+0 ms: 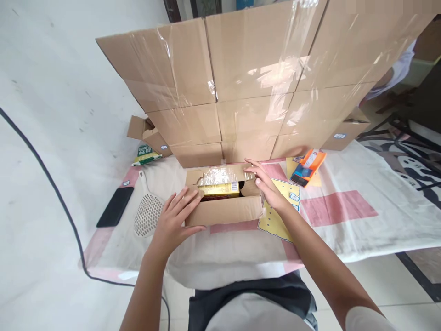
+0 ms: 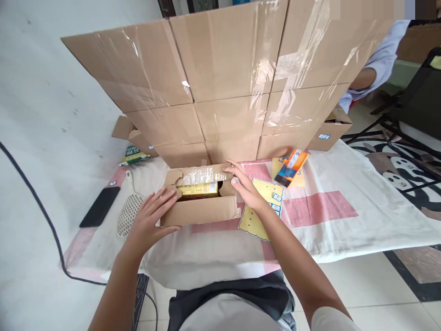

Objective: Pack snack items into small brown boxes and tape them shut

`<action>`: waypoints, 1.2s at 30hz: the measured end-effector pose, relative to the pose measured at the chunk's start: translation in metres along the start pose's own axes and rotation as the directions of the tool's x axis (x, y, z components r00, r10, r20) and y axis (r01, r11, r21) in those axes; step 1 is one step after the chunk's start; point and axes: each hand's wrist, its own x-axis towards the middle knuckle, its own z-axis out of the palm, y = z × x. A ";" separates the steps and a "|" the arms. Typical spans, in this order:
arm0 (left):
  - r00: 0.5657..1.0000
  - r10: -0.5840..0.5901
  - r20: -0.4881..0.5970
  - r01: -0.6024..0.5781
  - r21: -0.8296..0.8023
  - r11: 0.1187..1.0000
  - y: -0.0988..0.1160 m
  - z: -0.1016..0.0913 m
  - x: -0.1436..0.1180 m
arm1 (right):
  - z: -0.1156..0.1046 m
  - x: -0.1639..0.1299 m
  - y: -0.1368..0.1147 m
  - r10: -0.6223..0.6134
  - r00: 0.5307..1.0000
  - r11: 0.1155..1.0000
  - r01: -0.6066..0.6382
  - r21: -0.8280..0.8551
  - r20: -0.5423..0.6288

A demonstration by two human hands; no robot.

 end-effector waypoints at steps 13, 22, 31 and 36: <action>0.836 -0.470 -0.283 0.414 -0.235 0.879 0.011 0.003 0.044 | -0.001 0.000 -0.001 0.043 0.999 0.995 -0.041 0.094 -0.020; 0.964 0.083 -0.252 -0.134 -0.193 0.972 -0.003 -0.016 0.031 | -0.026 0.045 -0.033 -0.024 0.959 0.970 0.090 -0.224 0.281; 0.873 0.010 -0.487 -0.084 -0.129 0.988 0.002 0.001 0.009 | -0.007 0.056 -0.017 0.060 0.997 0.997 -0.062 -0.037 -0.046; 0.920 -0.128 -0.371 0.008 -0.309 0.951 0.011 0.004 0.025 | -0.007 0.046 -0.017 0.080 0.997 0.987 -0.081 0.138 0.015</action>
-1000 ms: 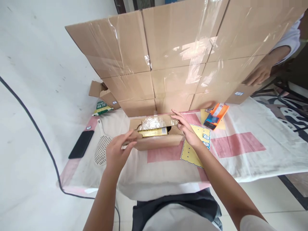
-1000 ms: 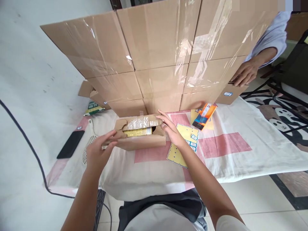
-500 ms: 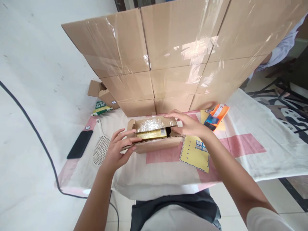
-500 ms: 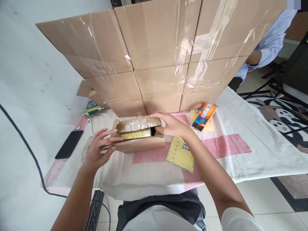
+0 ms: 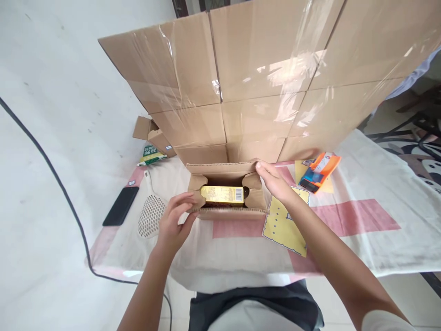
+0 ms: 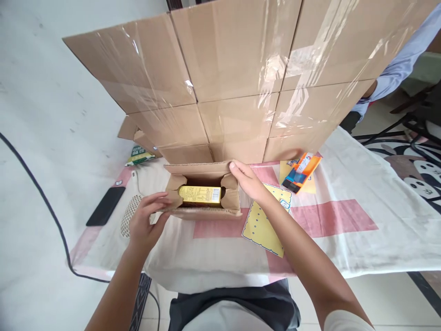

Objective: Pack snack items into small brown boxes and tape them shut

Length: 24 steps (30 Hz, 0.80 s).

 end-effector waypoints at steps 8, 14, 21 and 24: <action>0.995 -0.084 0.051 0.063 0.329 0.942 0.005 0.011 0.022 | -0.004 -0.027 0.014 0.101 0.994 0.994 -0.103 0.027 0.051; 0.988 -0.011 0.157 -0.043 0.340 0.939 0.010 0.014 0.011 | -0.008 -0.040 0.005 0.108 0.990 0.994 -0.111 -0.023 -0.095; 0.997 -0.019 0.070 -0.007 0.344 0.939 0.011 0.030 -0.002 | 0.001 -0.023 -0.009 0.119 0.993 0.961 -0.120 -0.250 -0.021; 0.999 -0.003 0.050 -0.014 0.350 0.937 0.009 0.032 -0.004 | 0.007 0.008 -0.013 0.185 0.981 0.945 -0.162 -0.285 0.058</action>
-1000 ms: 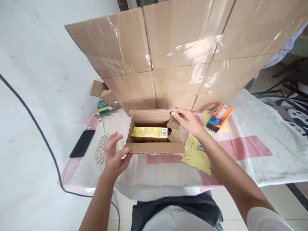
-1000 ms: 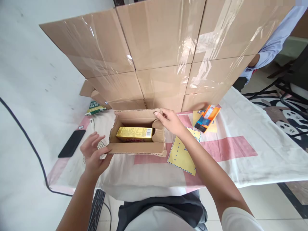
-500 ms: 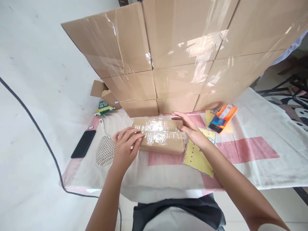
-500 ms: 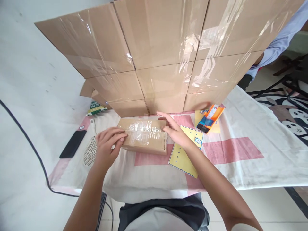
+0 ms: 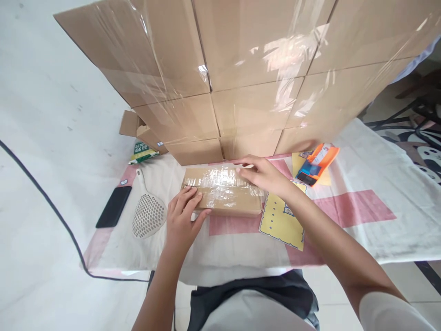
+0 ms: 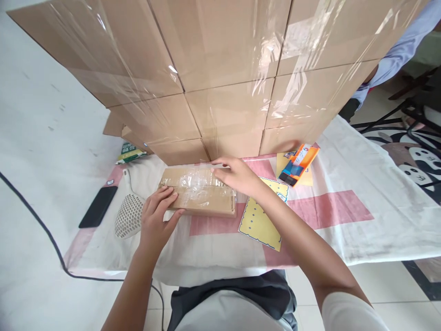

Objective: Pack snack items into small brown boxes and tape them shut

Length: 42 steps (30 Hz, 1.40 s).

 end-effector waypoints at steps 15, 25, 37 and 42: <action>0.997 -0.039 -0.059 0.040 0.008 0.999 0.003 0.005 -0.003 | 0.007 0.034 0.001 -0.044 0.998 0.995 0.040 0.096 0.034; 0.997 -0.037 -0.064 0.037 0.010 0.999 0.005 0.006 -0.005 | 0.008 0.050 -0.018 0.063 0.993 0.998 -0.066 0.022 0.098; 0.996 -0.052 -0.071 0.055 0.051 0.997 0.007 0.008 -0.006 | -0.007 0.099 -0.006 0.355 0.858 0.914 -0.236 -0.330 0.371; 0.996 -0.060 -0.070 0.061 0.021 0.998 0.007 0.007 -0.007 | -0.036 0.044 0.015 0.245 0.969 0.966 -0.246 -0.083 -0.019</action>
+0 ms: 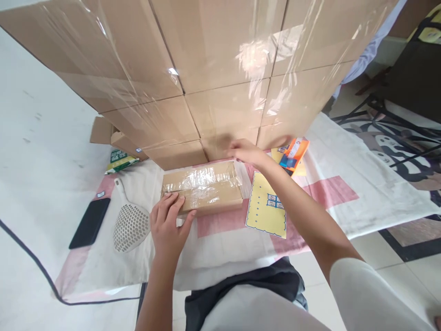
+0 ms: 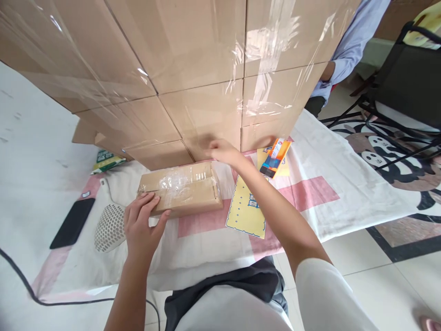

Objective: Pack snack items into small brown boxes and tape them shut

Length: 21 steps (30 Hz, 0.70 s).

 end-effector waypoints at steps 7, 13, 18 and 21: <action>1.000 0.008 -0.001 -0.008 -0.005 1.000 -0.001 0.002 0.000 | -0.066 -0.132 0.116 0.222 0.524 0.962 0.018 0.271 -0.822; 0.997 -0.057 -0.046 0.061 0.091 0.994 0.013 0.003 -0.003 | -0.093 -0.111 0.162 0.171 0.648 0.970 0.022 0.243 -0.742; 0.987 -0.083 -0.135 0.101 0.133 0.986 0.034 0.005 -0.009 | -0.080 -0.073 0.172 0.008 0.723 0.988 0.102 0.118 -0.691; 0.979 -0.046 -0.199 0.081 0.168 0.983 0.045 0.013 -0.011 | -0.067 -0.074 0.172 -0.024 0.659 0.991 0.114 0.068 -0.752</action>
